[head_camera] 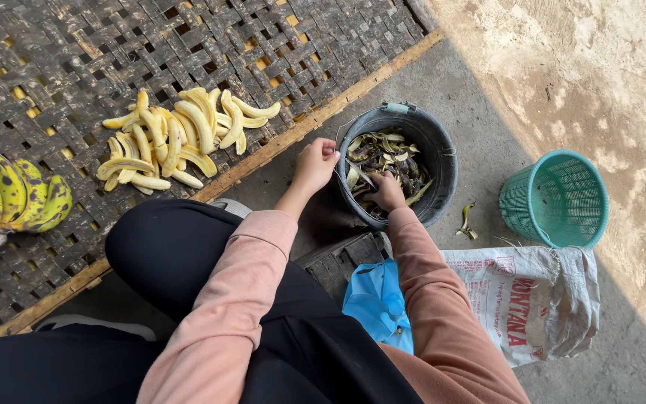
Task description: The person sits on the ground in front of a woven bamboo mat and peels bananas one at a time, using a knife to help remove the peel by hand. The peels are dropped into a bucket beside them and the peeled bananas are placed on the mat.
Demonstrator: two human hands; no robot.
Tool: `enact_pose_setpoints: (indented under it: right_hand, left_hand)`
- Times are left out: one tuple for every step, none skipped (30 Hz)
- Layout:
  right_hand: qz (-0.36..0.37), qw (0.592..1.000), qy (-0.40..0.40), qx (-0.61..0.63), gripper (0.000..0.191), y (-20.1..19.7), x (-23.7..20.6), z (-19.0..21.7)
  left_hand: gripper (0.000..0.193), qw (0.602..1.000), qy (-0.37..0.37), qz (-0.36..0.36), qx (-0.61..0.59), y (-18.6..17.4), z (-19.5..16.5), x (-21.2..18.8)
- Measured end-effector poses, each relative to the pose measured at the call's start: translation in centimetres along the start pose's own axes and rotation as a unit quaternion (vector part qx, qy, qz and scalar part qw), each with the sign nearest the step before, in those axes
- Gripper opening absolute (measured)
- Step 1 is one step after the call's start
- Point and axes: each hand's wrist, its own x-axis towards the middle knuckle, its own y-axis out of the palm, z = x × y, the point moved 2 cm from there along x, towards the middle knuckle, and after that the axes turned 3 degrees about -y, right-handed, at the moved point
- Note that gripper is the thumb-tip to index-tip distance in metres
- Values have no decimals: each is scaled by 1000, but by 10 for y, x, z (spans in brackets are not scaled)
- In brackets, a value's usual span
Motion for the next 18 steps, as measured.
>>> enact_pose_setpoints:
  right_hand:
    - [-5,1000,11,-14,61,3,-1,-8]
    - [-1,1000,12,-8,60,7,0,-15]
    - [-1,1000,10,-2,58,10,0,-23]
    - [-1,1000,10,3,57,11,-1,-30]
    - [-4,1000,-13,5,53,11,-2,-35]
    - [-8,999,-36,6,49,11,-3,-40]
    - [-11,998,-59,7,47,8,-3,-45]
    - [-35,998,-41,34,44,4,-5,-52]
    - [-56,996,-22,61,41,0,-9,-61]
    - [-76,993,-3,88,39,-3,-12,-69]
    - [-111,986,8,121,34,-6,-17,-77]
    - [-146,977,18,153,28,-12,-22,-80]
    - [-183,965,28,185,24,-17,-29,-108]
    - [-199,934,43,295,21,-19,-37,-119]
    - [-212,889,59,401,19,-18,-45,-120]
    - [-221,833,73,502,17,-15,-54,-123]
    - [-232,823,67,514,14,-13,-59,-117]
    - [-243,814,62,525,11,-8,-64,-110]
  left_hand:
    - [28,1000,-8,1,-2,5,3,-3]
    - [29,1000,-12,1,-4,8,6,-3]
    - [29,1000,-13,-2,-5,10,6,0]
    - [29,1000,-9,-4,-2,13,6,0]
    - [28,1000,-6,-6,2,14,6,0]
    - [28,1000,-2,-9,5,15,7,0]
    - [28,1000,0,-9,4,17,7,1]
    - [27,1000,2,-8,3,21,7,-1]
    - [27,1000,1,-7,2,27,7,-4]
    - [28,1000,7,1,2,35,6,-9]
    - [30,1000,12,9,3,48,6,-16]
    - [31,1000,18,18,3,56,1,-24]
    - [40,998,-5,61,-31,89,4,-31]
    - [50,992,-31,105,-64,108,2,-40]
    - [53,974,-100,153,-136,124,2,-47]
    - [56,944,-167,199,-205,144,2,-55]
    - [60,902,-233,244,-271,155,1,-59]
    - [60,888,-221,230,-332,162,-1,-59]
